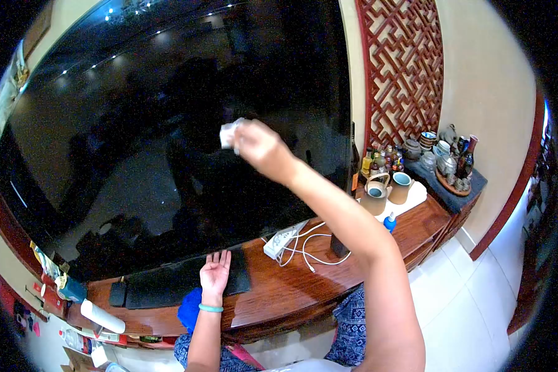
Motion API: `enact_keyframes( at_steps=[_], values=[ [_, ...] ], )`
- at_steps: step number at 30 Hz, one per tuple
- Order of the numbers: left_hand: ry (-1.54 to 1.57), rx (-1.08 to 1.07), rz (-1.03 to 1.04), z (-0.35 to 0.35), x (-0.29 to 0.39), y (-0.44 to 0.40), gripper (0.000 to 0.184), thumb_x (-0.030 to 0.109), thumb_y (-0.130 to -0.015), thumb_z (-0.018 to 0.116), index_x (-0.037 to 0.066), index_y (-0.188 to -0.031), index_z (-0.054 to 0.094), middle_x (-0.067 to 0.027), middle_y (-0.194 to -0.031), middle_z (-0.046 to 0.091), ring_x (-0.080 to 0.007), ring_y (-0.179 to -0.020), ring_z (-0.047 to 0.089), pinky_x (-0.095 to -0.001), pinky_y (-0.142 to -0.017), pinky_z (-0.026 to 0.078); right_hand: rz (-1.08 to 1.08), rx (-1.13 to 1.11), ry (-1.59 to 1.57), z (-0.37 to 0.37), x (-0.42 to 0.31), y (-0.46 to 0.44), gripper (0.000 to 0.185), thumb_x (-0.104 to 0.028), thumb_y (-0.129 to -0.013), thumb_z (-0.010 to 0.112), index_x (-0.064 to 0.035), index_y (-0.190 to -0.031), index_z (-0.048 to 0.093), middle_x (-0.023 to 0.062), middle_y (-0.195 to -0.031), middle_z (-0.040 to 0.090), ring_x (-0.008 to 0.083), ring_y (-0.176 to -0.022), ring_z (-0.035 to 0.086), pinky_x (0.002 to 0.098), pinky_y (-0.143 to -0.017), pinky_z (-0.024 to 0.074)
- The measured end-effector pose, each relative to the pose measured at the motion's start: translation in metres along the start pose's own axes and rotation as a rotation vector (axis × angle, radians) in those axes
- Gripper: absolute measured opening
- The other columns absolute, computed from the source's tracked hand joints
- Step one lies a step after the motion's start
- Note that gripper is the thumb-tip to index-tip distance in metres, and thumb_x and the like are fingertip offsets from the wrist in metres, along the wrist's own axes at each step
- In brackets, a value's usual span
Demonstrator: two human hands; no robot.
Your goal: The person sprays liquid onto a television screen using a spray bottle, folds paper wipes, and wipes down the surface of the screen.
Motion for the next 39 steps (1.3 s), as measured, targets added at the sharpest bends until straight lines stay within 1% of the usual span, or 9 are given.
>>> enact_keyframes(
  at_steps=[4, 10, 14, 18, 23, 27, 30, 35, 39],
  values=[
    [0.001, 0.006, 0.0, 0.006, -0.002, 0.001, 0.046, -0.016, -0.062, 0.043, 0.0, -0.105, 0.045, -0.0171, -0.116, 0.046, -0.0397, -0.128, 0.036, -0.0552, -0.113, 0.031, -0.186, -0.439, 0.119, 0.014, -0.014, 0.028, 0.028, -0.001, -0.078, 0.064, 0.0038, -0.105, 0.066, 0.0146, -0.095, 0.06, 0.0265, -0.083, 0.061, 0.0349, -0.07, 0.0554],
    [-0.015, 0.046, 0.012, 0.003, 0.0, 0.002, 0.049, -0.017, -0.063, 0.041, 0.0, -0.11, 0.043, -0.0176, -0.12, 0.043, -0.0403, -0.128, 0.036, -0.0549, -0.113, 0.031, 0.207, 0.193, 0.468, -0.102, 0.119, -0.047, 0.024, -0.001, -0.078, 0.068, -0.0063, -0.101, 0.07, 0.01, -0.089, 0.062, 0.0215, -0.076, 0.063, 0.0278, -0.068, 0.0534],
    [-0.017, -0.018, -0.002, 0.006, 0.0, 0.002, 0.044, -0.017, -0.064, 0.042, 0.0, -0.104, 0.045, -0.0166, -0.117, 0.044, -0.0389, -0.125, 0.039, -0.0541, -0.113, 0.031, 0.487, 0.429, 0.353, -0.1, 0.136, -0.058, 0.02, -0.003, -0.077, 0.066, -0.0044, -0.097, 0.071, 0.0148, -0.093, 0.064, 0.028, -0.08, 0.065, 0.0352, -0.073, 0.0533],
    [-0.047, 0.011, 0.005, 0.009, -0.001, 0.004, 0.041, -0.016, -0.064, 0.043, 0.001, -0.101, 0.045, -0.0164, -0.113, 0.047, -0.0386, -0.124, 0.04, -0.0535, -0.113, 0.031, 0.09, 0.211, 0.171, -0.031, 0.063, -0.061, 0.019, -0.001, -0.073, 0.066, -0.0009, -0.092, 0.065, 0.0131, -0.087, 0.062, 0.0272, -0.081, 0.064, 0.0342, -0.072, 0.0546],
    [-0.034, 0.025, 0.008, 0.008, 0.0, 0.003, 0.043, -0.016, -0.064, 0.043, 0.0, -0.104, 0.043, -0.0164, -0.111, 0.046, -0.0397, -0.124, 0.04, -0.0538, -0.112, 0.032, -0.078, -0.069, 0.24, -0.028, 0.057, -0.053, 0.021, -0.003, -0.079, 0.063, -0.0048, -0.099, 0.067, 0.0094, -0.094, 0.062, 0.0239, -0.085, 0.062, 0.0319, -0.074, 0.054],
    [-0.045, 0.019, 0.01, 0.007, 0.0, 0.003, 0.044, -0.017, -0.064, 0.042, 0.0, -0.105, 0.042, -0.017, -0.113, 0.046, -0.04, -0.124, 0.04, -0.0542, -0.112, 0.032, 0.161, 0.225, 0.481, -0.112, 0.124, -0.064, 0.019, 0.0, -0.079, 0.065, -0.0031, -0.097, 0.069, 0.0134, -0.091, 0.064, 0.0266, -0.08, 0.065, 0.0327, -0.07, 0.0548],
    [-0.047, 0.025, 0.02, 0.009, 0.001, 0.004, 0.045, -0.016, -0.064, 0.041, 0.0, -0.106, 0.041, -0.0172, -0.113, 0.046, -0.0401, -0.124, 0.04, -0.0543, -0.112, 0.032, 0.382, 0.226, 0.428, -0.11, 0.132, -0.042, 0.025, 0.001, -0.078, 0.067, -0.0047, -0.101, 0.07, 0.0128, -0.096, 0.064, 0.0263, -0.084, 0.066, 0.0314, -0.075, 0.0551],
    [-0.041, 0.021, 0.007, 0.011, -0.001, 0.005, 0.041, -0.016, -0.065, 0.042, 0.0, -0.103, 0.043, -0.0165, -0.111, 0.047, -0.0392, -0.122, 0.042, -0.0535, -0.113, 0.031, 0.105, -0.1, 0.222, -0.058, 0.053, 0.008, 0.019, 0.0, -0.077, 0.067, -0.0008, -0.096, 0.068, 0.0138, -0.091, 0.063, 0.0248, -0.083, 0.065, 0.0318, -0.074, 0.0557],
    [-0.059, 0.057, 0.012, 0.01, -0.001, 0.006, 0.031, -0.015, -0.065, 0.043, 0.001, -0.091, 0.047, -0.0154, -0.106, 0.051, -0.0371, -0.12, 0.044, -0.0521, -0.113, 0.031, 0.127, 0.072, 0.381, -0.105, 0.103, -0.012, 0.025, 0.002, -0.077, 0.066, -0.0014, -0.102, 0.068, 0.0144, -0.097, 0.064, 0.0259, -0.084, 0.065, 0.0331, -0.074, 0.0551]
  ],
)
Point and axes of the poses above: each hand's wrist, its own y-axis away from the middle knuckle, its own z-axis out of the palm, x = y × z, the point moved 10 cm from there along -y, towards the middle knuckle
